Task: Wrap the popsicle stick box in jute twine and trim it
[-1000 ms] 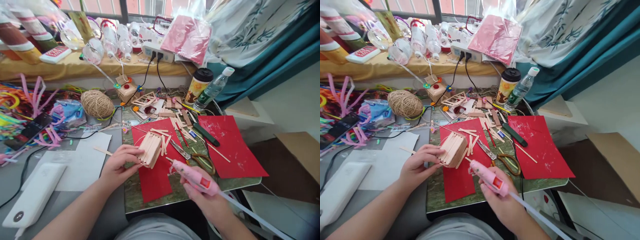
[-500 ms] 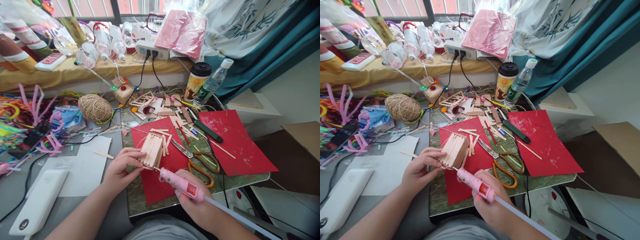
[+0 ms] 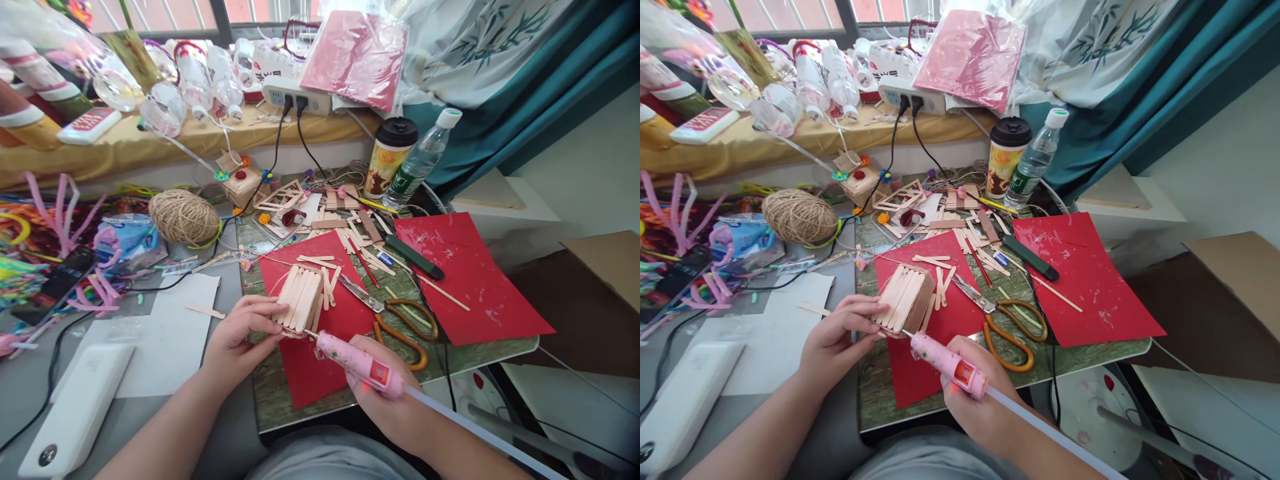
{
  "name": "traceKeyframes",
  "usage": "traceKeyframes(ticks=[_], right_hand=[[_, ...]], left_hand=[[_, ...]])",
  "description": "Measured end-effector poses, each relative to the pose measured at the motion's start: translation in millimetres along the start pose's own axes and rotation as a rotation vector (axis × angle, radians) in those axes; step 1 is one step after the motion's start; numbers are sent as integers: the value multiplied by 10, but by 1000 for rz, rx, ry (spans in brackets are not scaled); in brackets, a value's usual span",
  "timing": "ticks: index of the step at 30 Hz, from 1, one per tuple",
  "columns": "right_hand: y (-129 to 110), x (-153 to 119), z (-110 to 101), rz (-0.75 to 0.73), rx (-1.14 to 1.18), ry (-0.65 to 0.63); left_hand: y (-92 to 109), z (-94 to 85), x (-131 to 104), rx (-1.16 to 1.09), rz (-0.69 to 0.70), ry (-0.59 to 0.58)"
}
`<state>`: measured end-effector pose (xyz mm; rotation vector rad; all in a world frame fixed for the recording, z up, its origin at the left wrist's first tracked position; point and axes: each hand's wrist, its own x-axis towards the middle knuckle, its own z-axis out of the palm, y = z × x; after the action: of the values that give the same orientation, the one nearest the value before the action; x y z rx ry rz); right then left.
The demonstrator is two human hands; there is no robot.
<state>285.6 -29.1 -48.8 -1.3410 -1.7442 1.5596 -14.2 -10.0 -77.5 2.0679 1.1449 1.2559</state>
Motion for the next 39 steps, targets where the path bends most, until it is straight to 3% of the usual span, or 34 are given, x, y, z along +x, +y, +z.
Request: traceKeyframes(ticks=[30, 39], right_hand=[[-131, -26, 4, 70, -1, -32], [-62, -55, 25, -65, -37, 22]], left_hand=[[37, 1, 27, 18, 5, -2], [73, 21, 30, 81, 43, 8]])
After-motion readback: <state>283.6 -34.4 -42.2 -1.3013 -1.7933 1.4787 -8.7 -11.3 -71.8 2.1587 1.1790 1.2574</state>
